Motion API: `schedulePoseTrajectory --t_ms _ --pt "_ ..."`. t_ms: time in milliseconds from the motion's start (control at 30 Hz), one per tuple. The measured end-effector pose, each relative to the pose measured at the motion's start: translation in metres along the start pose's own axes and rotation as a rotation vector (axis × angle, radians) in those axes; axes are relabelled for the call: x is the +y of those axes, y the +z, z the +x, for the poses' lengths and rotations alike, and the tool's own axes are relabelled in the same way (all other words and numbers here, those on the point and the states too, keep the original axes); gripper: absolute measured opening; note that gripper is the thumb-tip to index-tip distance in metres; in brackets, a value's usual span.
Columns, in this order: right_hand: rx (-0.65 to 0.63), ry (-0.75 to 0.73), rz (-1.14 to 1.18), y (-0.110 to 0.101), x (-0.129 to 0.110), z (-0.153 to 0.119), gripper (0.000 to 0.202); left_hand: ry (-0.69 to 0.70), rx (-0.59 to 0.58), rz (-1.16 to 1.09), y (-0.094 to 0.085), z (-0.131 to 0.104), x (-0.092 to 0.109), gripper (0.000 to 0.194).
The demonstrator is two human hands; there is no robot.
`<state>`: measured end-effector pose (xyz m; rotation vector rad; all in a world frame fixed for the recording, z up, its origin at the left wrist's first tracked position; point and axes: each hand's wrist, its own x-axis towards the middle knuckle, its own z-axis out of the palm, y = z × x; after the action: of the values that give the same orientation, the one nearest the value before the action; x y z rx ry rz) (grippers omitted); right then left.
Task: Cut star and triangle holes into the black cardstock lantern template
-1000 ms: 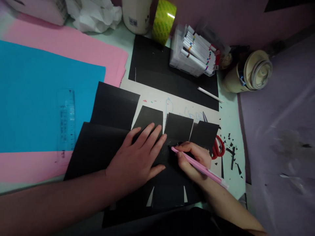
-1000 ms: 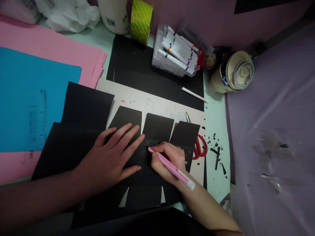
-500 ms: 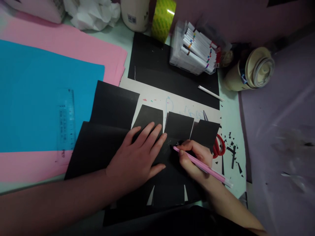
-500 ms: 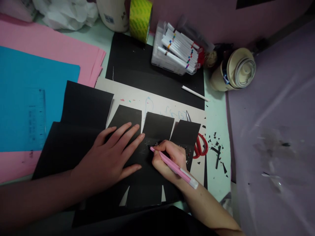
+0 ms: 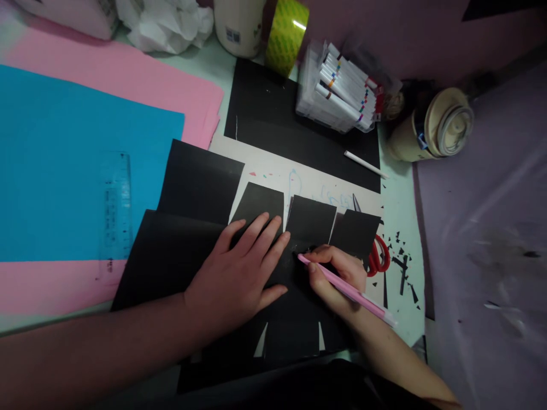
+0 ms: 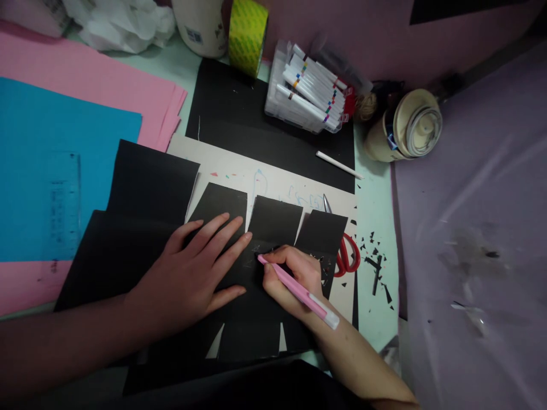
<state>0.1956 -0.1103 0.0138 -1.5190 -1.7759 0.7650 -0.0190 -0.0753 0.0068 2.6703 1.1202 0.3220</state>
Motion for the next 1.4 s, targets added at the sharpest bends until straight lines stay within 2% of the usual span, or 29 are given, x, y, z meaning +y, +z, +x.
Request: schedulePoseTrajectory --t_ms 267,867,1400 --pt "-0.016 -0.004 0.019 0.0 -0.001 0.001 0.008 0.002 -0.003 0.002 0.0 0.001 0.0 0.071" --pt "0.056 0.011 -0.045 0.001 -0.007 0.004 0.008 -0.007 -0.012 -0.022 -0.001 -0.001 0.0 0.071" --pt "0.004 -0.007 0.005 0.0 0.0 0.001 0.009 -0.005 -0.008 -0.006 0.0 -0.001 0.0 0.073"
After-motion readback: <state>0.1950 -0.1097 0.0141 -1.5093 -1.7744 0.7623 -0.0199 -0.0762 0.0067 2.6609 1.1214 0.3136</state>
